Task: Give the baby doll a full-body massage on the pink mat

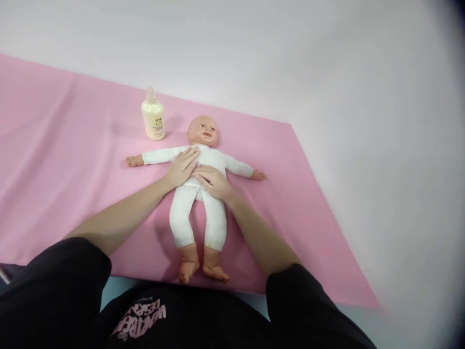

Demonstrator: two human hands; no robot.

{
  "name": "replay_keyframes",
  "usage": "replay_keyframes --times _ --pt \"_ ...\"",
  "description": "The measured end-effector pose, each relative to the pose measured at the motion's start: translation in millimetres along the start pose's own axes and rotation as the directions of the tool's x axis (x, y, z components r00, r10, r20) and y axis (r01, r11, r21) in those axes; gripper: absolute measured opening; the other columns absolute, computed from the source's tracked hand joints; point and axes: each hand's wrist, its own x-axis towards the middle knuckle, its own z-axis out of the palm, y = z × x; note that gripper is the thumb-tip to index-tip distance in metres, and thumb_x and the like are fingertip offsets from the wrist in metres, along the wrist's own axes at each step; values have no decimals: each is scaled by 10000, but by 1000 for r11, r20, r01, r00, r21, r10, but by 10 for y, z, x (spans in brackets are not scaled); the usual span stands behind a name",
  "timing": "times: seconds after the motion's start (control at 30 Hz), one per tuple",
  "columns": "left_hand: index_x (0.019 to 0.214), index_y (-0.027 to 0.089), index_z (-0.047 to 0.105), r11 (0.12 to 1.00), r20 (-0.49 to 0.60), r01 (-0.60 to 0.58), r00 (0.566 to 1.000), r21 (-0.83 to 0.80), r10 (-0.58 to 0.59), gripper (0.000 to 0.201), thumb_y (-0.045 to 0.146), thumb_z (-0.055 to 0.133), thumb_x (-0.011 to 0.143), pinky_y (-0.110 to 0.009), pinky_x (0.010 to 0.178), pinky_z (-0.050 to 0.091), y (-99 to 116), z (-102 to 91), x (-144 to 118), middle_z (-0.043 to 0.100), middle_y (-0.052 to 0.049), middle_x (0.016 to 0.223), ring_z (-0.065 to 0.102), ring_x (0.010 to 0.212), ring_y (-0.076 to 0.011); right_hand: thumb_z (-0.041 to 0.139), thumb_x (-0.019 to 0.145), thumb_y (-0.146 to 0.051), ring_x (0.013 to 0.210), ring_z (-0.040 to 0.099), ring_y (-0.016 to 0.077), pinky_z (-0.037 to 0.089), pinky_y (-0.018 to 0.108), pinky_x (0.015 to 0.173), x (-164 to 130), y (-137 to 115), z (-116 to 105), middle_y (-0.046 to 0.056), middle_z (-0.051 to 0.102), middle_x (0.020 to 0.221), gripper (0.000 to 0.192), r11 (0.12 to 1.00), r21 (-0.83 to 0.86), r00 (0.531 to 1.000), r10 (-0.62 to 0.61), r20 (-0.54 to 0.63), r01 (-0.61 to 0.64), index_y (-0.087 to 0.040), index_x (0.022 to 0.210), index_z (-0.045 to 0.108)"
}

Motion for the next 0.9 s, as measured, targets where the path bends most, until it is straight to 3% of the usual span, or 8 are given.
replay_keyframes --times 0.1,0.23,0.37,0.5,0.63,0.77,0.9 --pt "1564 179 527 1000 -48 13 999 -28 -15 599 431 233 1106 -458 1346 227 -76 17 28 439 -91 1684 328 1613 -230 349 1048 -412 1574 428 217 227 431 1382 18 108 4 -34 540 1622 550 998 -68 999 -1 -54 -3 -283 1536 568" --pt "1567 215 525 997 -93 83 992 -5 -83 584 482 284 1108 -470 1339 253 -158 18 45 460 -81 1673 366 1595 -246 381 1039 -385 1643 287 268 195 555 1370 38 211 13 15 410 1713 587 984 -128 983 106 -150 -125 -222 1594 482" --pt "1576 197 513 989 -107 132 986 62 -125 611 493 244 1114 -485 1324 275 -192 -24 55 478 -102 1659 394 1579 -272 380 1056 -431 1647 263 291 215 558 1359 53 441 34 58 344 1746 608 939 -91 910 291 -295 -330 -210 1621 421" --pt "1567 136 518 967 -128 194 976 166 -174 628 444 222 1107 -517 1306 283 -187 -68 63 509 -148 1629 415 1560 -317 330 1065 -477 1592 369 294 224 565 1343 40 753 59 132 449 1681 628 883 -54 820 408 -402 -466 -161 1595 443" --pt "1522 177 570 937 -174 256 960 236 -218 586 441 278 1089 -541 1297 273 -179 -110 57 563 -124 1586 447 1526 -334 295 1068 -473 1548 412 341 230 628 1309 -51 1000 3 151 556 1590 594 812 -113 740 452 -497 -573 -164 1496 566" --pt "1378 189 682 891 -256 322 935 319 -246 531 418 319 1065 -597 1294 213 -257 -221 36 669 -123 1439 454 1481 -365 313 1057 -419 1490 451 366 220 656 1288 -141 1127 -78 176 658 1448 549 743 -190 686 446 -575 -642 -131 1376 655" --pt "1247 144 729 831 -307 391 909 394 -282 493 375 348 1035 -643 1228 269 -365 -365 20 695 -177 1334 518 1353 -402 355 1043 -390 1471 463 390 181 694 1278 -176 1189 -129 204 671 1425 517 695 -200 640 458 -617 -690 -99 1323 679"
